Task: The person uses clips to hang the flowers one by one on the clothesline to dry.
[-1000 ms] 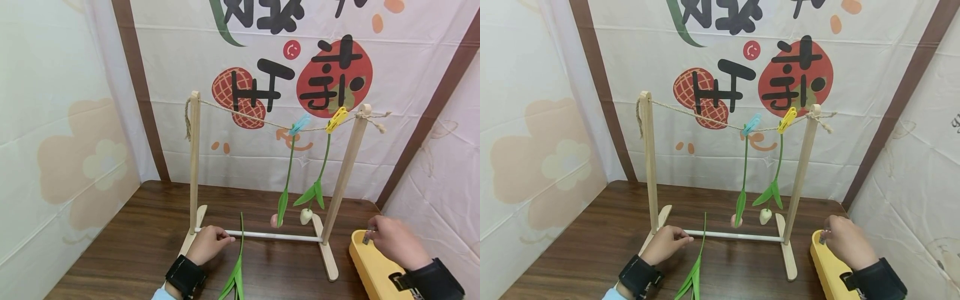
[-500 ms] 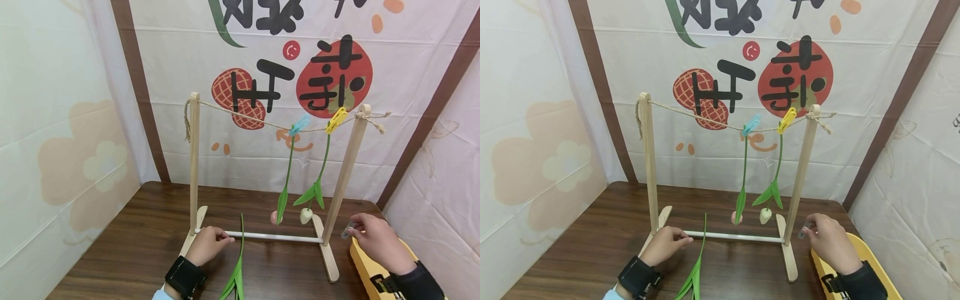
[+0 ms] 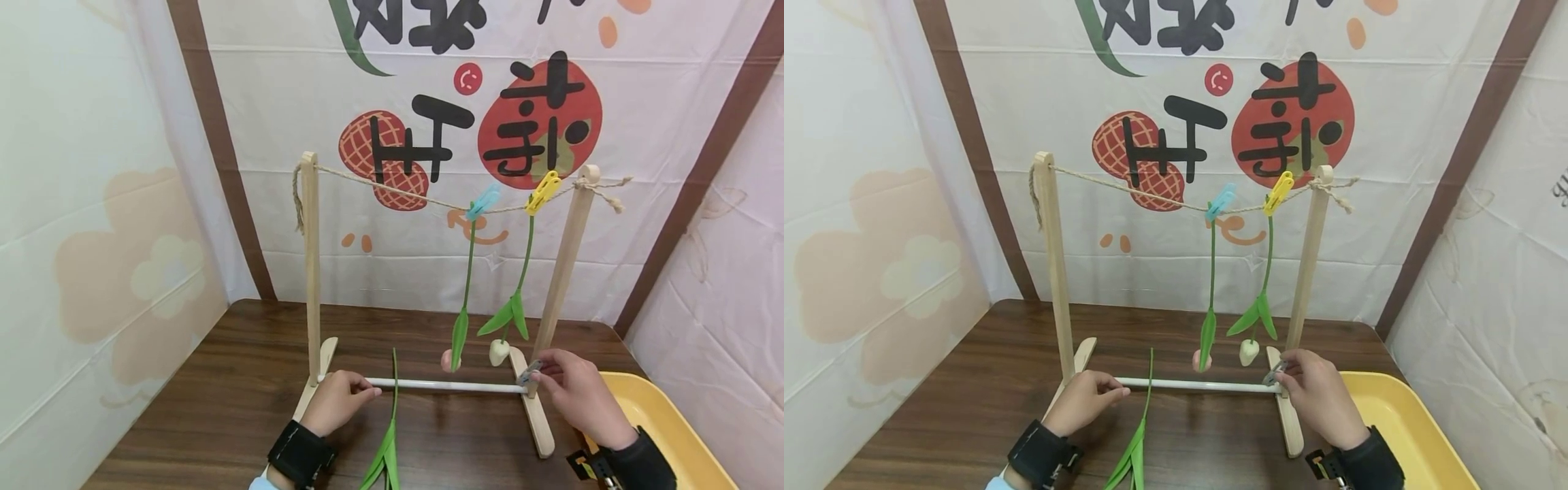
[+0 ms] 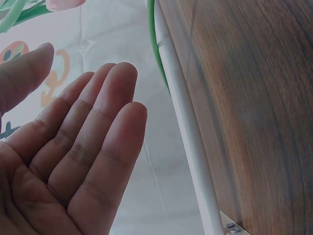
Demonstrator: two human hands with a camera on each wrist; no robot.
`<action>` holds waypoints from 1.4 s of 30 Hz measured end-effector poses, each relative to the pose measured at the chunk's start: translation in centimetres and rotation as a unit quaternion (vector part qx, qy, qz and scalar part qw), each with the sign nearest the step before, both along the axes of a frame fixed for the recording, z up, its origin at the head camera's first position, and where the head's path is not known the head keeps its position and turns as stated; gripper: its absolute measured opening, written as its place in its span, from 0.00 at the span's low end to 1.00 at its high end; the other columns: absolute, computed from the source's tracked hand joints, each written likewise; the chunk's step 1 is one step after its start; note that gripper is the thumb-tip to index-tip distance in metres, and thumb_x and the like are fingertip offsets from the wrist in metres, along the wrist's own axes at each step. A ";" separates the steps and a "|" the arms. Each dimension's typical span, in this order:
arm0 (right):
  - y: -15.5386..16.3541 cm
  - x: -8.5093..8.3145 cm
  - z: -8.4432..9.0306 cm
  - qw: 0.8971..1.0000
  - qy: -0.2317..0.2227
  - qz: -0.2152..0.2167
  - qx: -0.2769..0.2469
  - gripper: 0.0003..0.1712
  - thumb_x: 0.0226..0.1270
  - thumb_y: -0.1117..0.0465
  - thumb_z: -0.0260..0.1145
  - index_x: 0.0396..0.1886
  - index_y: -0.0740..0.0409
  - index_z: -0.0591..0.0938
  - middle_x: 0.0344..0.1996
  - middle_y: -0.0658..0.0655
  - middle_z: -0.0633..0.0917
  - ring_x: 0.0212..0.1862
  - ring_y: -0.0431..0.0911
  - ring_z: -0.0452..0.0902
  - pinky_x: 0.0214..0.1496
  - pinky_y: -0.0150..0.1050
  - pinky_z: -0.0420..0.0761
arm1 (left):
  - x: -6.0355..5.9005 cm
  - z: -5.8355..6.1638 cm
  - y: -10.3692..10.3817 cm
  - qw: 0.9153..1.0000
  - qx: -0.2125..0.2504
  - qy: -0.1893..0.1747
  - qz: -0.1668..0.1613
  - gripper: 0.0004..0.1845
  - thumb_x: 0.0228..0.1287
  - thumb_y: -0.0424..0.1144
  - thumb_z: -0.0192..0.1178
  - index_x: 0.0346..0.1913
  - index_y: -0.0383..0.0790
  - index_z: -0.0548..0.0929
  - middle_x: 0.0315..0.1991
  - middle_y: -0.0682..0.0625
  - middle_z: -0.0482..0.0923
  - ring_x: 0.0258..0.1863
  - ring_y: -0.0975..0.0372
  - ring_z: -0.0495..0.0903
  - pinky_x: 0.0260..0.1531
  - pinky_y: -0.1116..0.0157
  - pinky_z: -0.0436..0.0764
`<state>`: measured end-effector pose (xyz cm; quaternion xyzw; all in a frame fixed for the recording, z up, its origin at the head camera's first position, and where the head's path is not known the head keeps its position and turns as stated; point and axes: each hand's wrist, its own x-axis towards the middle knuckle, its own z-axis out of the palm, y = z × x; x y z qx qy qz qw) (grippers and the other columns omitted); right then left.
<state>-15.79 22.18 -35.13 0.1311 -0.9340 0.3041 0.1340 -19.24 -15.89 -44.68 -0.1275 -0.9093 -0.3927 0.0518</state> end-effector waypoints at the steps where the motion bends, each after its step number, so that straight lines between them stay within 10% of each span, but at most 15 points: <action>1: -0.3 -0.1 -0.2 1.000 -0.005 0.002 -0.006 0.12 0.62 0.70 0.69 0.44 0.69 0.81 0.33 0.53 0.83 0.35 0.43 0.80 0.33 0.36 0.80 | 0.0 0.0 0.0 1.000 0.000 0.000 0.001 0.10 0.61 0.49 0.67 0.30 0.47 0.88 0.24 0.60 0.78 0.22 0.67 0.73 0.22 0.67 0.72; 42: -5.0 -2.4 -5.5 0.986 -0.047 0.089 -0.133 0.12 0.61 0.71 0.69 0.45 0.63 0.81 0.35 0.51 0.83 0.39 0.43 0.80 0.37 0.36 0.80 | -0.6 -0.5 -0.1 1.000 -0.003 -0.001 -0.011 0.08 0.62 0.46 0.67 0.29 0.47 0.88 0.22 0.61 0.78 0.19 0.68 0.71 0.21 0.68 0.71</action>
